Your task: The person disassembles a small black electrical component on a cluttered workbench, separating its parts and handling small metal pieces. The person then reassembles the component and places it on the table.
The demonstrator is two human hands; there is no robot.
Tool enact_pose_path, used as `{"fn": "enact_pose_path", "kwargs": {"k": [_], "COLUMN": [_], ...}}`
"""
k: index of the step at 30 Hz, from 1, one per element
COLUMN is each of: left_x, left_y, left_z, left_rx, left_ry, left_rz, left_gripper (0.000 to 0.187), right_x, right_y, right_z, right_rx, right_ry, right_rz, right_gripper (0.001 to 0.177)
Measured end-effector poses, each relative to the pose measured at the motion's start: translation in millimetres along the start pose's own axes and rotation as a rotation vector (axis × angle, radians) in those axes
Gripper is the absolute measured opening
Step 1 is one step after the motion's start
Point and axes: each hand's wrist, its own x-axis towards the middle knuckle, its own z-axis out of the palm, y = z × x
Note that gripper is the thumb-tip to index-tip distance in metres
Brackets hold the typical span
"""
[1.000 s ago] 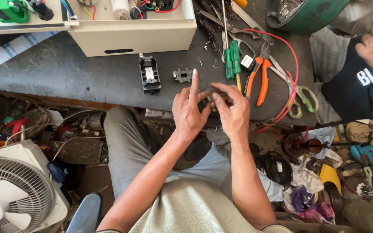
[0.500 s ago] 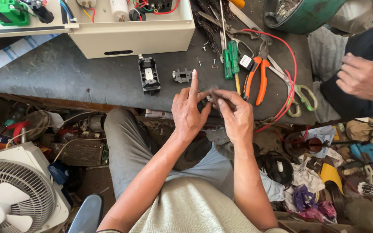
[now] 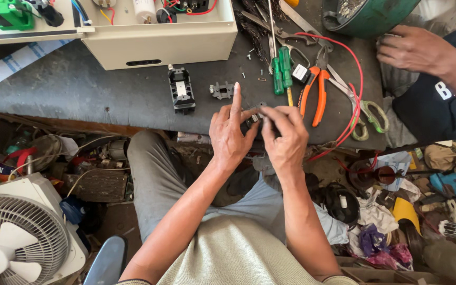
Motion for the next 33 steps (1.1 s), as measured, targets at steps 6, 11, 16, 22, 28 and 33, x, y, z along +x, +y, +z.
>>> {"fn": "enact_pose_path", "kwargs": {"k": [6, 11, 16, 22, 28, 33], "left_x": [-1, -3, 0, 1, -4, 0], "left_y": [-2, -2, -2, 0, 2, 1], "left_z": [1, 4, 2, 1, 2, 0], "left_rx": [-0.018, -0.024, -0.005, -0.044, -0.049, 0.01], "left_ry": [-0.001, 0.002, 0.027, 0.024, 0.01, 0.029], "left_rz": [0.01, -0.02, 0.0, 0.023, -0.012, 0.033], "left_gripper": [0.101, 0.1, 0.099, 0.097, 0.101, 0.104], "right_x": [-12, -17, -13, -12, -15, -22], "right_y": [-1, 7, 9, 2, 6, 4], "right_z": [3, 3, 4, -1, -5, -15], "right_rx": [-0.128, -0.144, -0.133, -0.157, -0.133, -0.143], "right_ry": [-0.053, -0.058, -0.066, -0.086, -0.105, -0.038], "right_rz": [-0.143, -0.163, -0.19, -0.188, -0.206, -0.142], "right_gripper": [0.033, 0.038, 0.039, 0.039, 0.037, 0.032]}}
